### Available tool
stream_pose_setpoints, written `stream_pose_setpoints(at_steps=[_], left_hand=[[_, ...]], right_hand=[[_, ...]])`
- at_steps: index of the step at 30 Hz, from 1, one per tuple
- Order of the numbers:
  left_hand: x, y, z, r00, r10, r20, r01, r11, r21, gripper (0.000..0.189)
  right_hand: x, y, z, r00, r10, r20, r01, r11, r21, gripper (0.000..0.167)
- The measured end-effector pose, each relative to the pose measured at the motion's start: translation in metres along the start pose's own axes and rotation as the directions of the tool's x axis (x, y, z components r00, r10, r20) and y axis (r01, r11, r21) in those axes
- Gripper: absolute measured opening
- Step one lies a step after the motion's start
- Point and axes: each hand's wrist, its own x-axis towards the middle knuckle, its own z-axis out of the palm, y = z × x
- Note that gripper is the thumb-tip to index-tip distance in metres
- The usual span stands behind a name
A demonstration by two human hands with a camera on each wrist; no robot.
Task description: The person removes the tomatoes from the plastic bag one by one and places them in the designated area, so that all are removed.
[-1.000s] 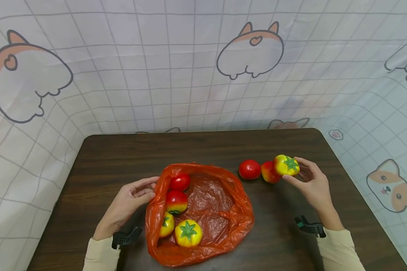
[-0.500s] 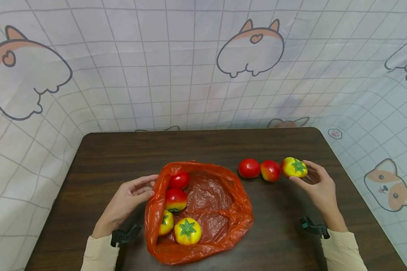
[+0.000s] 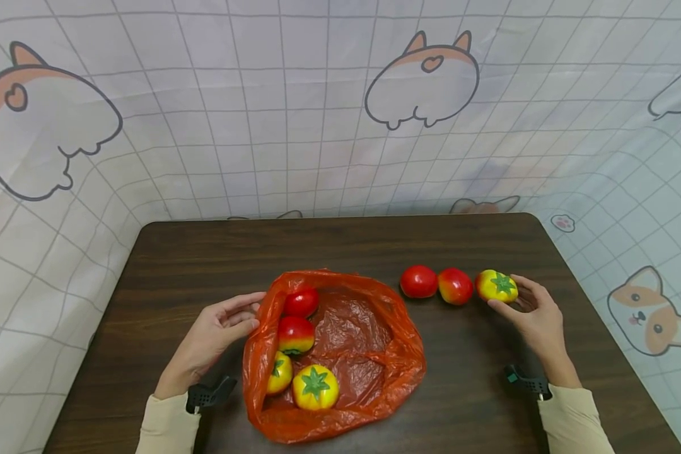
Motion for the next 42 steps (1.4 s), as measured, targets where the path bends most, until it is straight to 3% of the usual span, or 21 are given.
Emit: stream_pose_setpoints(at_steps=[14, 29, 37, 42], left_hand=[[0.001, 0.003, 0.001, 1.000, -0.016, -0.003, 0.016, 1.000, 0.005, 0.055], [0.001, 0.002, 0.002, 1.000, -0.025, -0.014, 0.025, 0.999, 0.026, 0.055], [0.001, 0.000, 0.002, 1.000, -0.028, -0.012, 0.028, 0.999, 0.020, 0.055], [0.001, 0.000, 0.002, 1.000, -0.018, -0.002, 0.018, 1.000, 0.010, 0.055]], right_hand=[[0.002, 0.008, 0.003, 0.999, 0.016, 0.039, -0.012, 0.997, -0.082, 0.072], [0.003, 0.009, -0.005, 0.998, -0.034, 0.045, 0.035, 0.999, -0.016, 0.073], [0.002, 0.002, -0.015, 0.999, -0.033, -0.028, 0.032, 0.998, -0.061, 0.071], [0.000, -0.015, -0.017, 0.990, -0.096, -0.102, 0.095, 0.995, -0.016, 0.065]])
